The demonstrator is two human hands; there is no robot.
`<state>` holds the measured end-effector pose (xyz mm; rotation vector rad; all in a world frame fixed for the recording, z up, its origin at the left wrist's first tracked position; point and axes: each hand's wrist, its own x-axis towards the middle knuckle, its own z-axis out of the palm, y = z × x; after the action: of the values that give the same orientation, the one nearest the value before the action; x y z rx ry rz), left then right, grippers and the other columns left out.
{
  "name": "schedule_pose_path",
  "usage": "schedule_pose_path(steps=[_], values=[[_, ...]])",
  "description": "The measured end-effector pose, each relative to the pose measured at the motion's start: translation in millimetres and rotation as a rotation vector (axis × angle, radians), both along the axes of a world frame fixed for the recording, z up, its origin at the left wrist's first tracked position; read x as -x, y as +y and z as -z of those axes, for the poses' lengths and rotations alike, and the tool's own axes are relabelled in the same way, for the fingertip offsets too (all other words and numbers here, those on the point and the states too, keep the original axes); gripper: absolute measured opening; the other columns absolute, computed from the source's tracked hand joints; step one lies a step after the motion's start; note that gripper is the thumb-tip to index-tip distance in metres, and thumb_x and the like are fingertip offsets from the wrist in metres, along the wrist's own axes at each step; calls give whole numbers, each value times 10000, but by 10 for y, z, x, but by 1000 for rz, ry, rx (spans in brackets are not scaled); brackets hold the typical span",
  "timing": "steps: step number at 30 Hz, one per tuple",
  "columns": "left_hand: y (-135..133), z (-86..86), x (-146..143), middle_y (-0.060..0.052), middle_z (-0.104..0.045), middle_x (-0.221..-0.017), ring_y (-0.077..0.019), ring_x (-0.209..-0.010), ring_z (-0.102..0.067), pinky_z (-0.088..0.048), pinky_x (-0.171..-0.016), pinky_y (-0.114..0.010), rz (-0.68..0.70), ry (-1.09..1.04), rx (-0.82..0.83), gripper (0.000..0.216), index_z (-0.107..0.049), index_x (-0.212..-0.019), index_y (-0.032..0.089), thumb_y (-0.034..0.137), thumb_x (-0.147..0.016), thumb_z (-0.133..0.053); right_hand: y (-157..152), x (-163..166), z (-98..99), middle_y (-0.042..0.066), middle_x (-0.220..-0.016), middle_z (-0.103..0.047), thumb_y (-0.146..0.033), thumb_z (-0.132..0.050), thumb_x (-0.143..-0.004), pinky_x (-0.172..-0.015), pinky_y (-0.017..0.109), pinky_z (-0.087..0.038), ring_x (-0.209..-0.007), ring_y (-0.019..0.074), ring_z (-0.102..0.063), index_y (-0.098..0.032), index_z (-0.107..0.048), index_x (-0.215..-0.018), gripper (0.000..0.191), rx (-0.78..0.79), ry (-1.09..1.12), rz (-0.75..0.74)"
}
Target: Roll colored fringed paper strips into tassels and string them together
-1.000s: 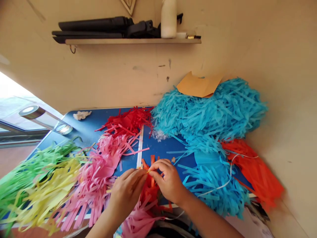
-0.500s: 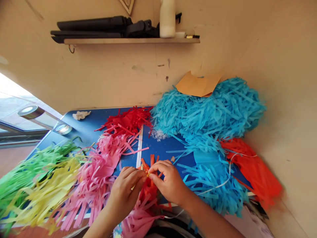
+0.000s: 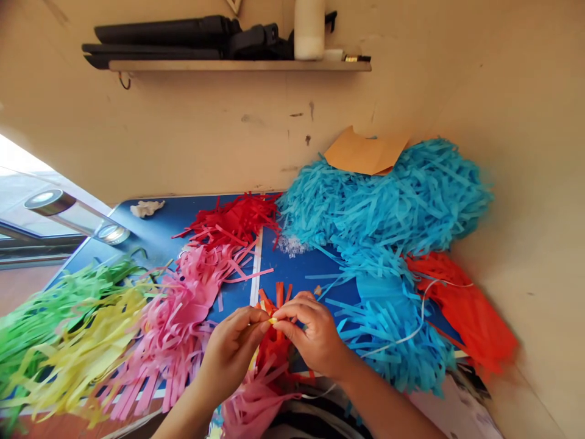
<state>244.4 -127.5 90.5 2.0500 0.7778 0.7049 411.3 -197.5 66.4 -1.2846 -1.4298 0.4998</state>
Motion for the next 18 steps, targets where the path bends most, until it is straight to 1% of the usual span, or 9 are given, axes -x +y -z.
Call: schedule_pose_path(steps=[2,4,5,7,9,11,12,15,18], values=[[-10,-10,-12,3,-667,-733,-130,-689,-620,-461,-641,-237,-1,-7,15,135,-604,-815,212,226,-922,-524,-10,17,19,-6,-809,-717,-241,-675,-889,-858,291,-474,-760,140,-657,-234,-686,-862,30,12,63,5],[-21,-14,-25,-3,-672,-735,-132,-691,-620,-462,-638,-239,-2,-12,-11,137,-605,-814,208,216,-922,-523,-20,42,51,-11,-770,-708,-268,-681,-882,-802,270,-491,-724,135,-648,-230,-687,-819,74,47,152,18],[-27,-14,-31,-7,-676,-741,-135,-695,-618,-460,-638,-244,-5,-7,-51,137,-609,-820,208,208,-923,-519,-25,55,69,-9,-762,-706,-288,-686,-876,-766,259,-498,-712,137,-645,-228,-689,-805,93,75,203,27],[-42,-10,-43,-16,-683,-755,-145,-702,-611,-451,-644,-263,-13,8,-187,144,-618,-841,207,187,-926,-503,-32,75,103,1,-770,-711,-328,-699,-859,-718,247,-508,-712,144,-648,-223,-700,-802,119,132,299,42],[-58,-1,-52,-15,-685,-740,-150,-682,-600,-438,-659,-289,-18,20,-342,162,-619,-850,209,167,-930,-484,-37,82,123,11,-792,-716,-358,-711,-842,-718,249,-515,-733,154,-656,-220,-710,-812,141,167,362,43],[-68,12,-54,-11,-687,-729,-151,-658,-595,-441,-677,-305,-36,10,-430,155,-610,-860,212,165,-932,-481,-39,78,122,12,-793,-714,-377,-715,-832,-731,257,-514,-742,159,-656,-217,-711,-809,162,180,383,33],[-70,17,-51,-11,-690,-736,-154,-662,-599,-451,-677,-305,-55,-1,-435,127,-604,-874,213,175,-928,-495,-39,74,116,11,-787,-710,-385,-712,-833,-730,258,-511,-737,158,-652,-215,-709,-802,172,186,383,32],[-57,20,-32,-28,-706,-823,-168,-747,-627,-488,-677,-289,-102,-14,-375,53,-603,-939,211,213,-895,-573,-36,68,93,11,-760,-696,-406,-694,-841,-714,259,-502,-714,157,-636,-210,-697,-788,203,197,380,57],[-32,-3,-20,-5,-694,-777,-142,-708,-611,-490,-690,-274,-76,-16,-358,57,-616,-881,211,166,-884,-580,-32,78,96,13,-769,-695,-401,-688,-845,-739,269,-506,-727,162,-640,-210,-694,-799,196,192,391,64]])
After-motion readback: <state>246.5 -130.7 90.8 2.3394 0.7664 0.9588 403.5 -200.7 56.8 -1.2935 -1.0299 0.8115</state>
